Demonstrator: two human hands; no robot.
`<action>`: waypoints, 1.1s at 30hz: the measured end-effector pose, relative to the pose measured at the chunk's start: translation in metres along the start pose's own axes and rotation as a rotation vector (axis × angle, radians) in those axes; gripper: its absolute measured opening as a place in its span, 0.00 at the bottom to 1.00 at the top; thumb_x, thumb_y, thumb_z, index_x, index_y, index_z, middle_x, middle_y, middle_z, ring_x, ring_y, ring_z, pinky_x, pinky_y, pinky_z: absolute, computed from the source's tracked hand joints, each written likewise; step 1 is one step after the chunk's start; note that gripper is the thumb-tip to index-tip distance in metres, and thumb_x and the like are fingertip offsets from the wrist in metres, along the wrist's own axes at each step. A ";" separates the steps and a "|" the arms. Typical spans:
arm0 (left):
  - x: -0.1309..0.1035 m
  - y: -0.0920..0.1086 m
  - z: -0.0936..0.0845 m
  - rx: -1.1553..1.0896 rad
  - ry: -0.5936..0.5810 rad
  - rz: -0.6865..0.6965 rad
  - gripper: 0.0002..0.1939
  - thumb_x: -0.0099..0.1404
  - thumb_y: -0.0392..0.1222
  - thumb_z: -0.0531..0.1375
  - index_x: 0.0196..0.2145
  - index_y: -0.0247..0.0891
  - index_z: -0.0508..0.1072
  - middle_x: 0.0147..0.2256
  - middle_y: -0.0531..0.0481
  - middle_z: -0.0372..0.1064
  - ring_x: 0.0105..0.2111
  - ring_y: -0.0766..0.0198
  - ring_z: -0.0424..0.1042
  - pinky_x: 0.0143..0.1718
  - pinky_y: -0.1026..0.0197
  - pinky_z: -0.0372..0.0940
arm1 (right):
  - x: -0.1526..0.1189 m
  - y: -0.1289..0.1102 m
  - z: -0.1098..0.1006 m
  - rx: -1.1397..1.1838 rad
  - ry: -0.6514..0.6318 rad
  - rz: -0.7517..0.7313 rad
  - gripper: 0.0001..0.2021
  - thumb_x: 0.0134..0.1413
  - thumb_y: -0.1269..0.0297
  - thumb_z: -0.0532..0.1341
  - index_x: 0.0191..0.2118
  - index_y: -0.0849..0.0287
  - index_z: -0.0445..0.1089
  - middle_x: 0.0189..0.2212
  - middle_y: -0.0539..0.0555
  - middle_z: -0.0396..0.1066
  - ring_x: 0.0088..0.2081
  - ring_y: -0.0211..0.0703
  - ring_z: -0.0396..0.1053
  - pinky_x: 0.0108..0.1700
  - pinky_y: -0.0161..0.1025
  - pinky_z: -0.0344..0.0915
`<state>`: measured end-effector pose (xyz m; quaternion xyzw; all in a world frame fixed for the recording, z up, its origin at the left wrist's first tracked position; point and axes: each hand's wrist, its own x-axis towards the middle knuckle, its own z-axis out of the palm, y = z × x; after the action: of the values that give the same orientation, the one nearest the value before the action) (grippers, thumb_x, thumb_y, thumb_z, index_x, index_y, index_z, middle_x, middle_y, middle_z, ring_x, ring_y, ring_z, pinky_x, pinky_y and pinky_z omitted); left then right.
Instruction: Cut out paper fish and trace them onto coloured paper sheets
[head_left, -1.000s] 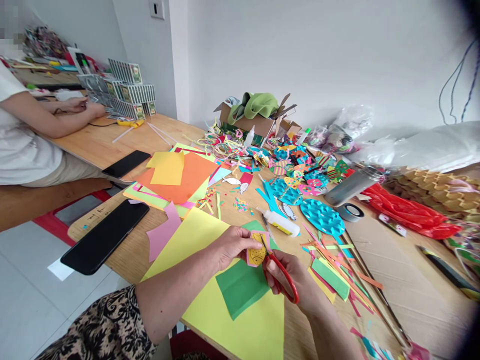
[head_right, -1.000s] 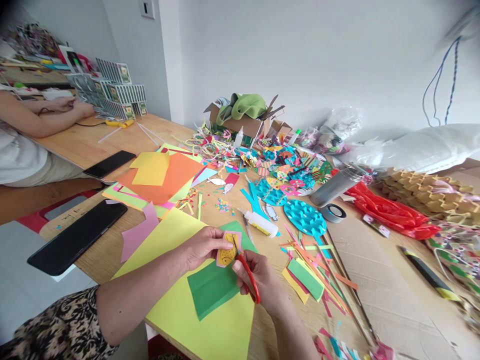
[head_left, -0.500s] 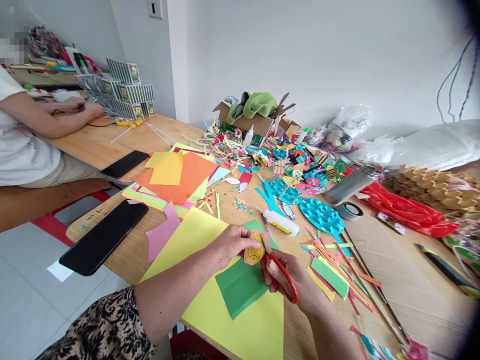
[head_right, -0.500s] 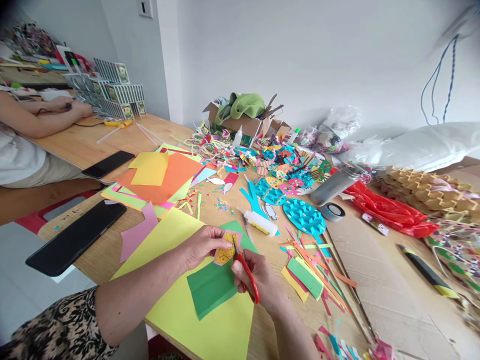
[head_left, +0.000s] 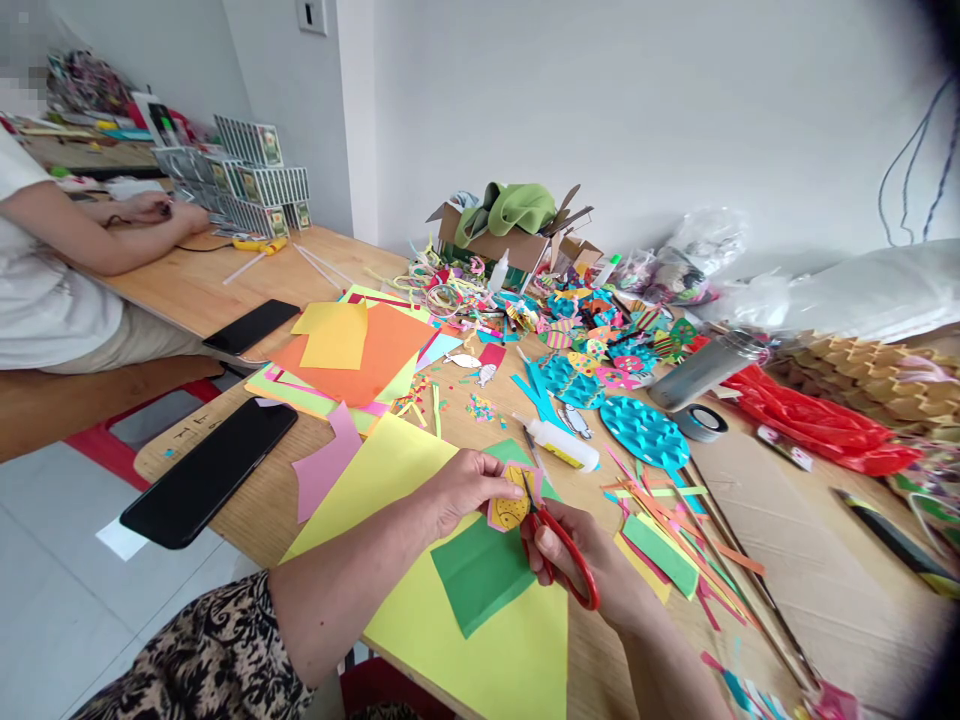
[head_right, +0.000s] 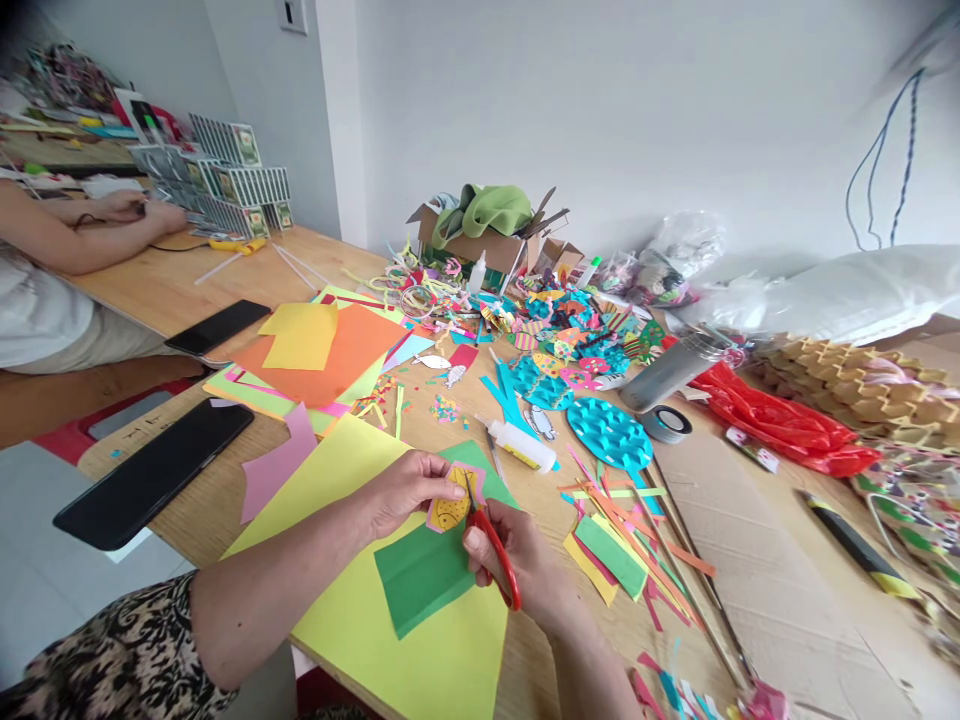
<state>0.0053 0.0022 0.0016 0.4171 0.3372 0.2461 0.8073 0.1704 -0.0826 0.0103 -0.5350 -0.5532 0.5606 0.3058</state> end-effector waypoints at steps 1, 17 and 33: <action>0.000 0.000 0.000 -0.003 0.000 0.001 0.16 0.40 0.44 0.68 0.26 0.30 0.74 0.25 0.47 0.71 0.25 0.65 0.68 0.27 0.63 0.60 | 0.000 0.000 0.000 -0.003 -0.001 -0.003 0.26 0.50 0.37 0.58 0.32 0.60 0.63 0.22 0.50 0.65 0.22 0.36 0.62 0.23 0.33 0.56; -0.001 0.002 0.000 0.008 0.016 -0.021 0.16 0.39 0.43 0.67 0.26 0.31 0.74 0.25 0.48 0.71 0.24 0.66 0.67 0.27 0.63 0.60 | 0.000 -0.009 0.001 -0.010 0.013 0.029 0.28 0.46 0.33 0.58 0.29 0.59 0.61 0.18 0.48 0.62 0.19 0.34 0.60 0.21 0.33 0.53; -0.001 0.003 0.000 0.044 0.022 -0.001 0.15 0.41 0.44 0.66 0.26 0.31 0.73 0.22 0.50 0.68 0.20 0.69 0.63 0.21 0.65 0.53 | 0.000 -0.007 0.001 -0.005 0.002 0.027 0.28 0.46 0.34 0.59 0.29 0.59 0.60 0.20 0.49 0.63 0.20 0.35 0.61 0.22 0.33 0.54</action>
<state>0.0042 0.0035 0.0047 0.4318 0.3516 0.2430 0.7942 0.1676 -0.0813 0.0171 -0.5438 -0.5470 0.5627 0.2975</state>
